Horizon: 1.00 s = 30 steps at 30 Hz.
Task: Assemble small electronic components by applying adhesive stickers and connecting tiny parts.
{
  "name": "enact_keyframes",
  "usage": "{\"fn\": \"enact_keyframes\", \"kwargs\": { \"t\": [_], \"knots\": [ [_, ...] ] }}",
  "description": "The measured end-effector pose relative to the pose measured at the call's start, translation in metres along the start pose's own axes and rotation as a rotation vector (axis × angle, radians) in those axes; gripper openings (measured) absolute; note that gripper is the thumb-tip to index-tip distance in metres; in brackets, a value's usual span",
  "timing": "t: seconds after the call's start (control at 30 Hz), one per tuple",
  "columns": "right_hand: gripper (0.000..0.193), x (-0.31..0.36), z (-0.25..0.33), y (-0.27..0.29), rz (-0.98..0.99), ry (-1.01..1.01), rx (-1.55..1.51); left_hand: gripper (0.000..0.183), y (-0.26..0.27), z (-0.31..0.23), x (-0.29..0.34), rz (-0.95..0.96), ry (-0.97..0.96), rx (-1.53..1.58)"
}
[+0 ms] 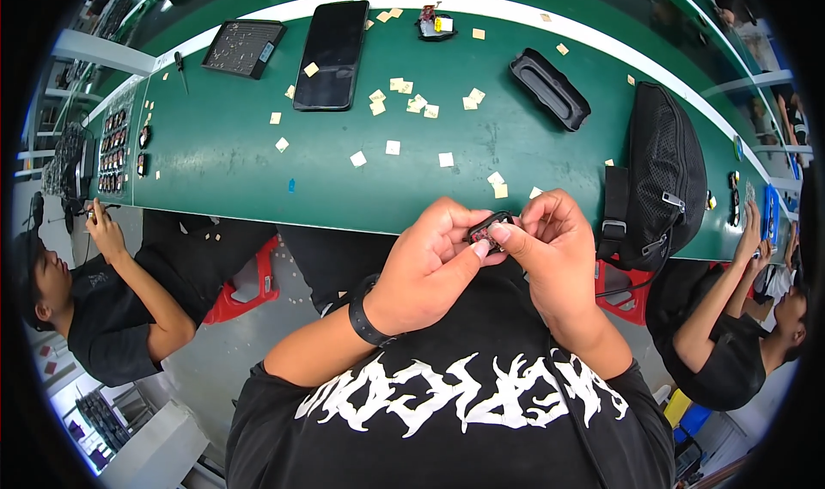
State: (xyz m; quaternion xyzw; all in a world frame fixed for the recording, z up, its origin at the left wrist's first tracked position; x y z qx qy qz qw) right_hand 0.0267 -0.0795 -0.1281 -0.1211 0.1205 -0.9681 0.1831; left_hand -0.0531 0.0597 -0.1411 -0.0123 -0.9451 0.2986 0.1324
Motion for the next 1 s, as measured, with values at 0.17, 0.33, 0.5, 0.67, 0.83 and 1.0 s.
{"fn": "enact_keyframes", "kwargs": {
  "t": [0.17, 0.33, 0.5, 0.67, 0.83, 1.0],
  "knots": [
    [0.029, -0.007, -0.005, 0.004, 0.040, -0.006, 0.051, 0.025, 0.003, -0.007, 0.000, -0.022, 0.072, 0.110],
    [0.048, 0.000, 0.034, 0.013, 0.362, 0.729, 0.667, 0.027, 0.002, -0.023, 0.002, -0.062, 0.126, 0.191],
    [0.053, 0.005, 0.038, -0.002, 0.472, 1.076, 1.140, 0.026, -0.004, -0.031, 0.007, -0.026, 0.032, 0.134],
    [0.059, 0.011, 0.044, -0.009, 0.510, 1.137, 1.312, 0.024, -0.003, -0.035, 0.012, -0.032, 0.031, -0.010],
    [0.060, 0.013, 0.045, -0.013, 0.537, 1.117, 1.292, 0.021, -0.001, -0.040, 0.014, -0.039, 0.101, 0.044],
    [0.061, 0.008, 0.043, -0.005, 0.529, 1.049, 1.022, 0.026, -0.002, -0.038, 0.015, 0.056, 0.026, 0.104]
  ]
}}
Point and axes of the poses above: each hand's wrist, its own x-axis away from the middle knuckle, its own y-axis out of the back of the hand, z = x × y, the point moved 4 cm from there along -x, towards the middle knuckle, and after that the axes turned 9 degrees about y, right-handed, at the moved point
